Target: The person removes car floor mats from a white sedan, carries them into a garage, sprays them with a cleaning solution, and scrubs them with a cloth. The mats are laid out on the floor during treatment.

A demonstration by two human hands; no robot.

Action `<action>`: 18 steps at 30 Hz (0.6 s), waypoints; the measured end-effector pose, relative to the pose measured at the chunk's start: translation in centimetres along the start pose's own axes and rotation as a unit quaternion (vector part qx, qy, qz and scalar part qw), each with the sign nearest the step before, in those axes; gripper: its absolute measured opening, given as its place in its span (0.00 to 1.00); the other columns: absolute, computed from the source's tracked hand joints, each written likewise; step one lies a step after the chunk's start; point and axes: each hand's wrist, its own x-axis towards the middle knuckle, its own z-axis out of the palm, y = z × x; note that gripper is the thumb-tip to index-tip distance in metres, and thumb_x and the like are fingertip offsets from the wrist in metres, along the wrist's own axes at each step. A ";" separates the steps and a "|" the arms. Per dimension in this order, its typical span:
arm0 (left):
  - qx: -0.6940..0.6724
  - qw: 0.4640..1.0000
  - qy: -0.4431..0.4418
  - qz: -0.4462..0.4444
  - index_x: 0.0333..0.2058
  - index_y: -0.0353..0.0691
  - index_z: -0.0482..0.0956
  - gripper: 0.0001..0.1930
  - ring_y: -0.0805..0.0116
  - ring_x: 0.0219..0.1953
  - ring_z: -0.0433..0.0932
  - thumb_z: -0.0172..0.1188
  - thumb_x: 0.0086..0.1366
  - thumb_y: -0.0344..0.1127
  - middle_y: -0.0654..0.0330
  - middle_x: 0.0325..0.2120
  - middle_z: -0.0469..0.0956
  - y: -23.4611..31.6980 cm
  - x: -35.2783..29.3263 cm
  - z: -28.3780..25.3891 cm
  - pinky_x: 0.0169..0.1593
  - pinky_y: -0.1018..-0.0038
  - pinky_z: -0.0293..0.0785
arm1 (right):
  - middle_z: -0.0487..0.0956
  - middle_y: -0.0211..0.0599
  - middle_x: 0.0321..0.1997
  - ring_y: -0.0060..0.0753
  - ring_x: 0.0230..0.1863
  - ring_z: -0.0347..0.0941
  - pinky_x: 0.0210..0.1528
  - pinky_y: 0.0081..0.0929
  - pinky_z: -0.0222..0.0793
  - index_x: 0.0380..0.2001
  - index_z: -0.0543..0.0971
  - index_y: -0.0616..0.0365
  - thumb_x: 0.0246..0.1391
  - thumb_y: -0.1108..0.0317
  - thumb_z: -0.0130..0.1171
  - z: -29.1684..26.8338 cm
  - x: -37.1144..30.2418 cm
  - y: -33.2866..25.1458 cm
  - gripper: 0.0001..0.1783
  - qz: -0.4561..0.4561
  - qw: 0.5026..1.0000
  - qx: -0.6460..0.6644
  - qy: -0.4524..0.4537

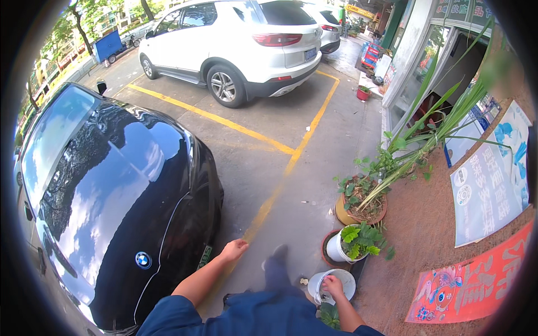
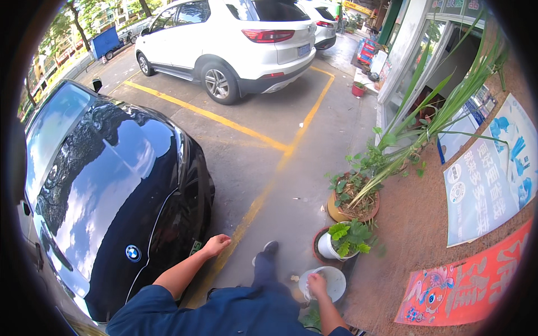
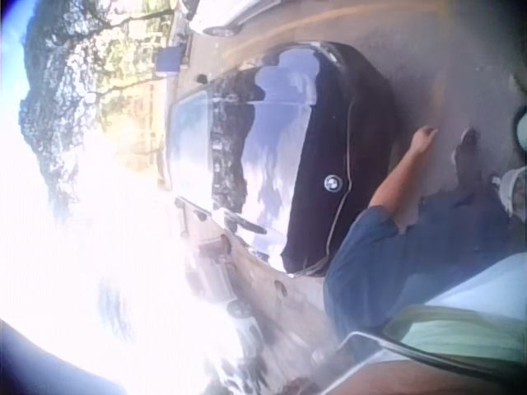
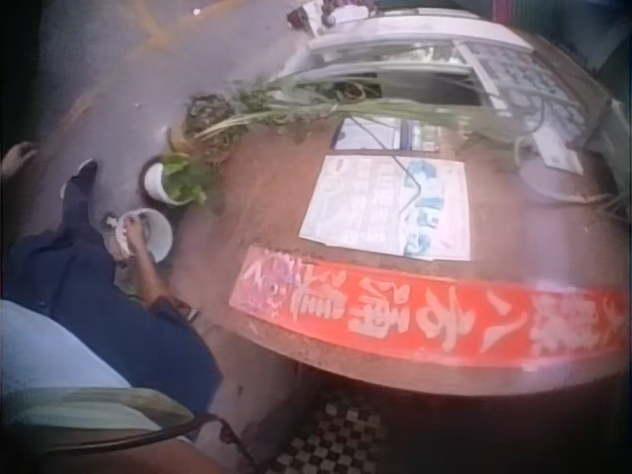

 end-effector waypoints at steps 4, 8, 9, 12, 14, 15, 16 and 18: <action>0.085 0.994 0.007 -0.073 0.35 0.38 0.75 0.18 0.62 0.35 0.75 0.52 0.53 0.47 0.55 0.30 0.76 -7.2 8.6 1.8 0.40 0.71 0.70 | 0.74 0.34 0.28 0.24 0.28 0.72 0.22 0.23 0.71 0.34 0.72 0.61 0.48 0.66 0.51 0.8 7.8 -1.5 0.11 0.024 0.999 -0.014 0.019; -0.024 0.944 -0.052 -0.324 0.26 0.38 0.79 0.17 0.64 0.25 0.76 0.54 0.50 0.48 0.56 0.18 0.76 -8.2 6.9 0.2 0.32 0.70 0.71 | 0.76 0.39 0.28 0.34 0.27 0.73 0.27 0.29 0.70 0.31 0.76 0.56 0.44 0.55 0.50 0.0 18.9 -3.9 0.17 -0.074 0.891 -0.433 -0.117; -0.044 0.954 -0.023 -0.296 0.25 0.38 0.79 0.16 0.66 0.20 0.74 0.54 0.51 0.47 0.59 0.15 0.75 -12.1 5.9 0.4 0.27 0.70 0.70 | 0.76 0.41 0.28 0.37 0.28 0.73 0.31 0.30 0.69 0.31 0.76 0.55 0.44 0.54 0.48 1.0 21.4 -7.6 0.17 -0.115 0.909 -0.395 -0.075; -0.071 0.922 -0.019 -0.380 0.23 0.38 0.76 0.14 0.68 0.15 0.71 0.54 0.53 0.44 0.60 0.15 0.73 -14.8 9.4 -0.4 0.21 0.72 0.68 | 0.76 0.42 0.31 0.42 0.34 0.72 0.39 0.33 0.66 0.33 0.75 0.53 0.46 0.55 0.47 2.7 27.4 -17.8 0.17 -0.139 0.957 -0.251 -0.028; -0.139 0.899 -0.011 -0.416 0.24 0.38 0.76 0.13 0.68 0.15 0.71 0.54 0.53 0.43 0.60 0.15 0.73 -11.5 12.7 -0.6 0.21 0.72 0.68 | 0.75 0.42 0.34 0.39 0.37 0.72 0.40 0.31 0.66 0.37 0.72 0.57 0.48 0.55 0.48 4.3 28.8 -26.7 0.18 -0.144 0.957 -0.253 -0.003; -0.155 0.893 -0.011 -0.422 0.24 0.38 0.76 0.12 0.68 0.15 0.71 0.54 0.53 0.42 0.60 0.16 0.72 -9.1 15.2 -1.5 0.21 0.72 0.68 | 0.75 0.43 0.35 0.38 0.37 0.72 0.40 0.31 0.66 0.37 0.72 0.57 0.49 0.57 0.47 4.8 31.2 -28.0 0.17 -0.167 0.962 -0.216 -0.004; -0.166 0.893 -0.017 -0.419 0.25 0.38 0.75 0.12 0.68 0.15 0.71 0.54 0.53 0.42 0.60 0.16 0.72 -7.4 18.1 -1.9 0.21 0.72 0.68 | 0.75 0.42 0.34 0.38 0.37 0.72 0.40 0.31 0.66 0.36 0.73 0.57 0.49 0.58 0.47 5.5 34.0 -29.1 0.16 -0.199 0.958 -0.209 -0.011; -0.185 0.891 -0.035 -0.412 0.26 0.38 0.75 0.11 0.68 0.15 0.71 0.53 0.53 0.41 0.60 0.16 0.72 -4.9 23.7 -2.5 0.20 0.72 0.68 | 0.75 0.41 0.33 0.37 0.36 0.72 0.39 0.31 0.66 0.35 0.73 0.56 0.50 0.59 0.47 6.6 38.6 -31.3 0.14 -0.231 0.954 -0.187 -0.034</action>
